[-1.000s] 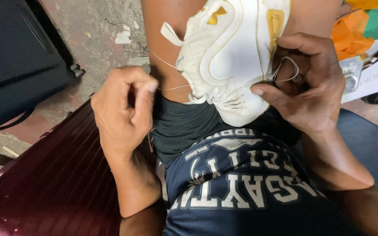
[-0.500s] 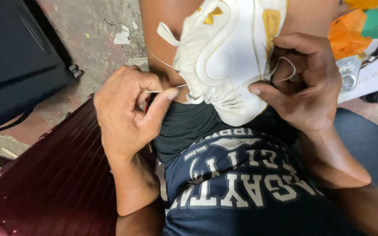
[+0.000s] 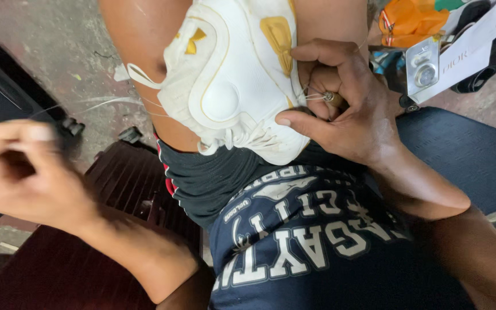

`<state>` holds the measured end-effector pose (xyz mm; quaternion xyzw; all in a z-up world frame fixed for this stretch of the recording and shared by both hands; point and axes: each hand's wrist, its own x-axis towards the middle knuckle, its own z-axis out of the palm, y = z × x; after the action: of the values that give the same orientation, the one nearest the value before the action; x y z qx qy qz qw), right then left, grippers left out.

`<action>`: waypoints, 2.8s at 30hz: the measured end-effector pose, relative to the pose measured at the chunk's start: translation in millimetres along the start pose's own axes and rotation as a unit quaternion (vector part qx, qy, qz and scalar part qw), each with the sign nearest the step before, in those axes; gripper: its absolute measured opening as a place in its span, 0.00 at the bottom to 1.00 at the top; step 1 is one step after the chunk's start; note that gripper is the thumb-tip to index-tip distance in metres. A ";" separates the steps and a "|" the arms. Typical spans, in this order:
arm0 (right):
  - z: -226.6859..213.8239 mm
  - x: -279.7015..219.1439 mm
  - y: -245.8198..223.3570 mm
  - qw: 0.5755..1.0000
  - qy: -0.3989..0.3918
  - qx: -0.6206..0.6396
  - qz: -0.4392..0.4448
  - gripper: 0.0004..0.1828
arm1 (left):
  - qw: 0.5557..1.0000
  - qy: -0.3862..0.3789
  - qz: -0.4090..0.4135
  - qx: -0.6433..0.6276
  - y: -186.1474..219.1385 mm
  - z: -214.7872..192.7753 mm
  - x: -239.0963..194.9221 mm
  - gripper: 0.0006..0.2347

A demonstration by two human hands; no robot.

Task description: The person is repairing a white and gold sneaker by hand. They use a needle and thread to stitch the upper part of the shoe, repeatedly pushing the needle through the material and pulling the thread tight.

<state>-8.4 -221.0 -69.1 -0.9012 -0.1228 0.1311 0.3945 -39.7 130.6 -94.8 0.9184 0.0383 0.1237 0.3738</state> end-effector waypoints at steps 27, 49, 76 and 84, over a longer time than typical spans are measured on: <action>-19.5 -7.1 33.0 0.989 -0.061 -0.105 -0.085 0.26 | 0.984 -0.166 0.062 0.023 68.4 46.4 2.5 0.12; -47.6 -4.6 26.4 0.995 0.000 0.090 -0.051 0.10 | 0.868 -0.035 -0.087 -0.488 31.2 59.6 -10.0 0.15; 29.7 21.6 9.1 0.972 0.120 0.160 -0.121 0.12 | 0.960 -0.207 0.032 -0.183 23.4 64.6 7.2 0.07; 14.7 18.0 14.7 0.929 0.037 0.366 -0.044 0.12 | 0.963 -0.201 -0.070 -0.164 29.5 45.5 13.0 0.07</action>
<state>5.3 -214.8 -92.1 -0.6922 -0.0913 0.1158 0.7065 -16.1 80.7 -103.1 0.8453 0.0059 -0.0855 0.5273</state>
